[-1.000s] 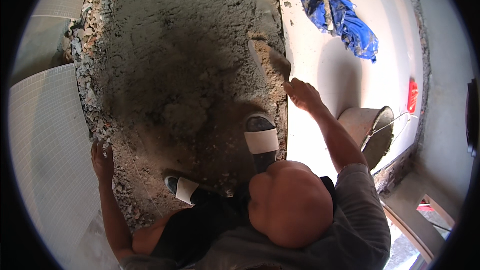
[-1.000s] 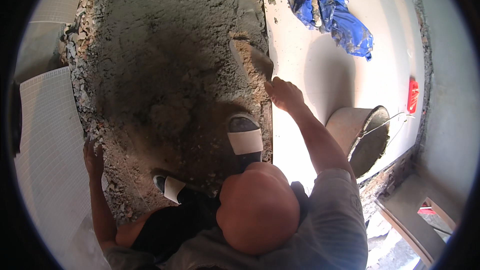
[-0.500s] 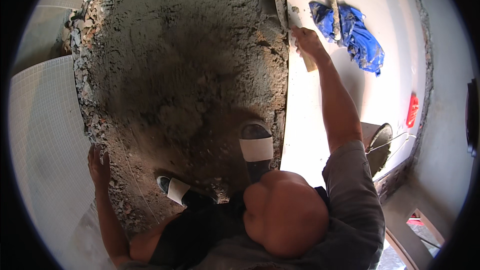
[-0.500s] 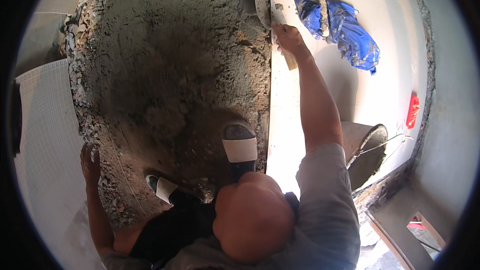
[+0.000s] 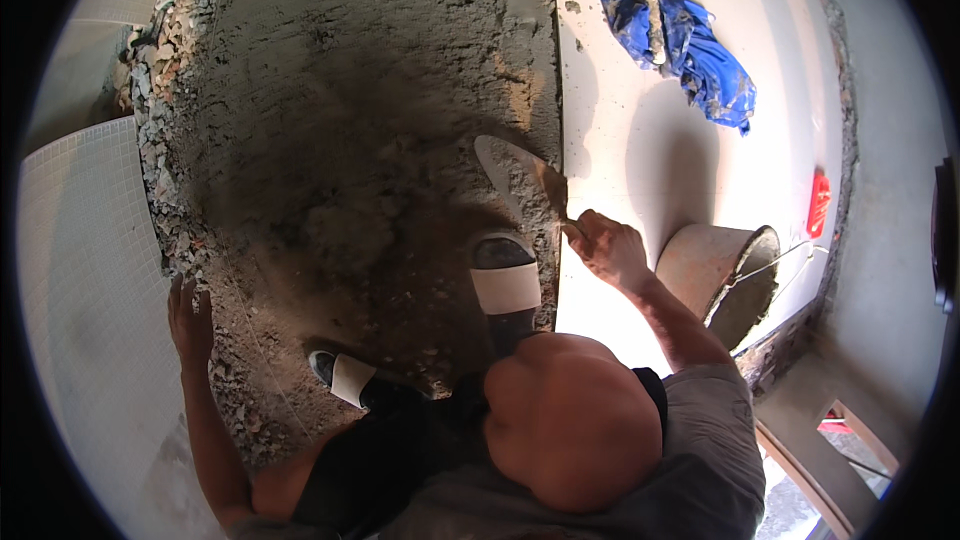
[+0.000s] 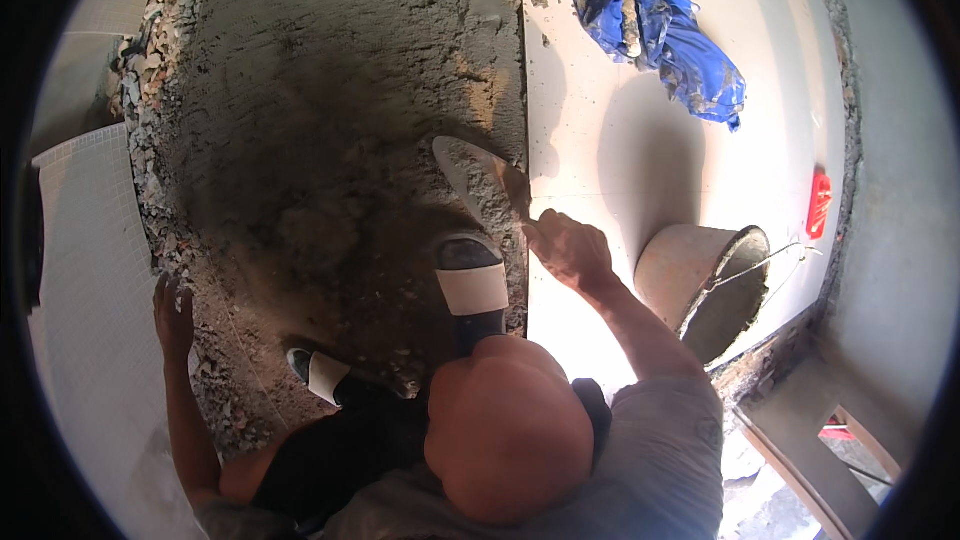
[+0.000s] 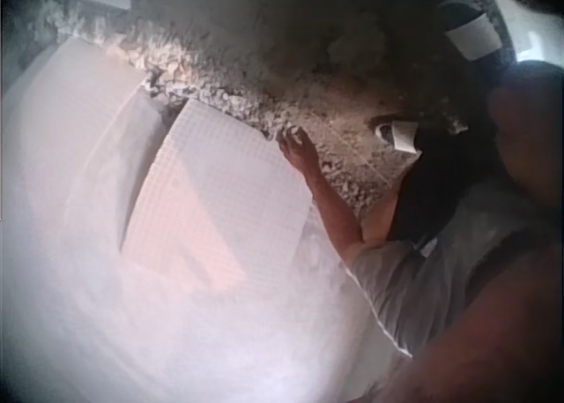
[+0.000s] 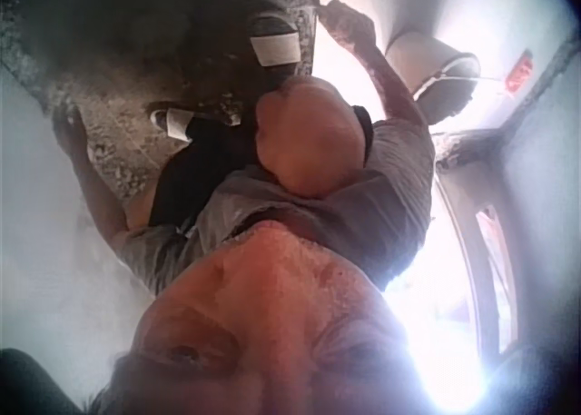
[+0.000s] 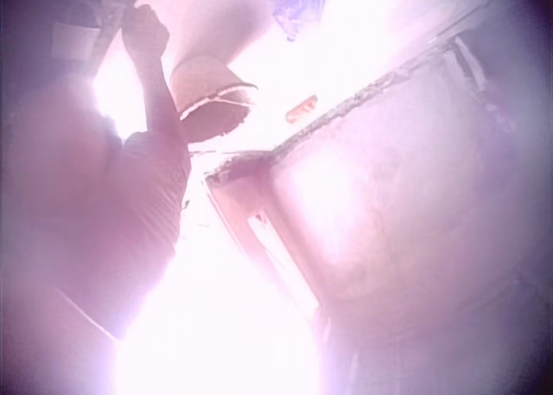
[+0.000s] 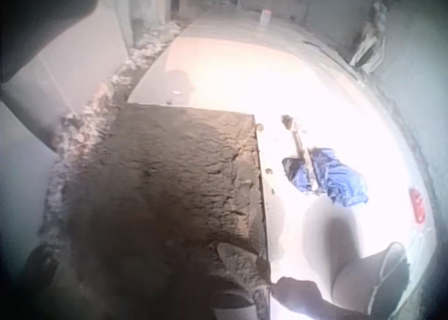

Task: The person spreads cement on the floor with a trowel, then places a large white tile onto the prepared area and taps it into place with a rubber mallet. The person repeats this process for a second tile.

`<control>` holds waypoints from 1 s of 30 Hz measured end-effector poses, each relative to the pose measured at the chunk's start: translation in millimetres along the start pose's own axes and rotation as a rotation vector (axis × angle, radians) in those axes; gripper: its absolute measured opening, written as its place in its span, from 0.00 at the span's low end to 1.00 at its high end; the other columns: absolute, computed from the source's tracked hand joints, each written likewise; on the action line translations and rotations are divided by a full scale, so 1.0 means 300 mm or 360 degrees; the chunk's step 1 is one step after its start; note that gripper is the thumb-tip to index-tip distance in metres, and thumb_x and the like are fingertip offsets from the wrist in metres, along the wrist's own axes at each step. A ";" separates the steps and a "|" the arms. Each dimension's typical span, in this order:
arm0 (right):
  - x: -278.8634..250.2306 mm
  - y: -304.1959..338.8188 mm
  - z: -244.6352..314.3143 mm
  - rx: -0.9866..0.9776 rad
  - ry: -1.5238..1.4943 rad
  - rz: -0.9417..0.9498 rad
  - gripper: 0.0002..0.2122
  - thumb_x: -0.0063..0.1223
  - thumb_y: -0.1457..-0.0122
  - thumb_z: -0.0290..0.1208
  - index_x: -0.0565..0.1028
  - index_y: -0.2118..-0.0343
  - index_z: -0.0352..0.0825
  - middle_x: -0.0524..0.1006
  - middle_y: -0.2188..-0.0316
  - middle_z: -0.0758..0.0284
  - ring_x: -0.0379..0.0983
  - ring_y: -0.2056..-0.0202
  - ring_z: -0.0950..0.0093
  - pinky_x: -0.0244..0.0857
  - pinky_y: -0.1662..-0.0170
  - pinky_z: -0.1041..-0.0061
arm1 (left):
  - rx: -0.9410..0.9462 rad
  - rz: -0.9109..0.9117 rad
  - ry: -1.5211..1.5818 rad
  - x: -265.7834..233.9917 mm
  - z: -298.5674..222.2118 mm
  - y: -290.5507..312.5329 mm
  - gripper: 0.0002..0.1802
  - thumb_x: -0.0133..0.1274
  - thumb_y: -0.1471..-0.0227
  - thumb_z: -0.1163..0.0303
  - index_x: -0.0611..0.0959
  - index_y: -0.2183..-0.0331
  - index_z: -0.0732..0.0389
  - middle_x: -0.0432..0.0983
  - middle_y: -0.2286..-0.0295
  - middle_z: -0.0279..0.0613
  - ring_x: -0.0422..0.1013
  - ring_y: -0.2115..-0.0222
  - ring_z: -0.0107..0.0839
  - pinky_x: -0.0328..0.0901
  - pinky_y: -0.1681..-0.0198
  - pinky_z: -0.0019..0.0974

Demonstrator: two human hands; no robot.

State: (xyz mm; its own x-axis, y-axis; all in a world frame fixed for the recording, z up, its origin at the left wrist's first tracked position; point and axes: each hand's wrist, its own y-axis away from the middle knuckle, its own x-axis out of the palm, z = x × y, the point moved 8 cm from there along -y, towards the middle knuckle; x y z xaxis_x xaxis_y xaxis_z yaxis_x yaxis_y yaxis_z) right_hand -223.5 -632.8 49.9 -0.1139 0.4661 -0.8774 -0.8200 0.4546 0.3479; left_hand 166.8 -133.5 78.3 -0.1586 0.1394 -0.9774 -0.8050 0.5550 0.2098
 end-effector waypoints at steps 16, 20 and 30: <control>-0.242 -0.994 -0.042 -0.0194 0.1219 0.0054 0.12 0.37 0.37 0.38 0.68 0.61 0.35 0.75 0.68 0.60 0.78 0.67 0.67 0.74 0.67 0.68 | -0.0605 0.0313 -0.0024 0.072 0.200 0.375 0.18 0.52 0.47 0.68 0.73 0.54 0.64 0.63 0.47 0.51 0.60 0.46 0.50 0.58 0.45 0.47; -0.353 -1.177 -0.061 0.0134 0.1150 -0.0001 0.16 0.34 0.36 0.41 0.69 0.58 0.34 0.77 0.64 0.59 0.75 0.57 0.63 0.72 0.56 0.61 | -0.0783 0.0359 -0.0023 0.073 0.241 0.475 0.18 0.53 0.47 0.68 0.73 0.55 0.64 0.62 0.47 0.53 0.59 0.46 0.51 0.58 0.45 0.48; -0.315 -1.217 -0.158 0.0916 -0.0070 0.0445 0.15 0.40 0.43 0.38 0.75 0.73 0.33 0.75 0.79 0.60 0.73 0.75 0.67 0.68 0.66 0.63 | -0.0700 0.0264 0.0128 0.097 0.217 0.402 0.18 0.53 0.48 0.71 0.74 0.55 0.64 0.62 0.46 0.52 0.59 0.45 0.50 0.58 0.45 0.47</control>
State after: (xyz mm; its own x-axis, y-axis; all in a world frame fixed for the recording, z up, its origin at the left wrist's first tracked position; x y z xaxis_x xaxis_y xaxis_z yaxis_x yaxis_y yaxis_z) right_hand 60.1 -878.7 -9.8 -0.2467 0.6510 -0.7179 -0.3291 0.6405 0.6939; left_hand 102.3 -9.2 76.7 -0.3353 0.1230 -0.9340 -0.9279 0.1284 0.3500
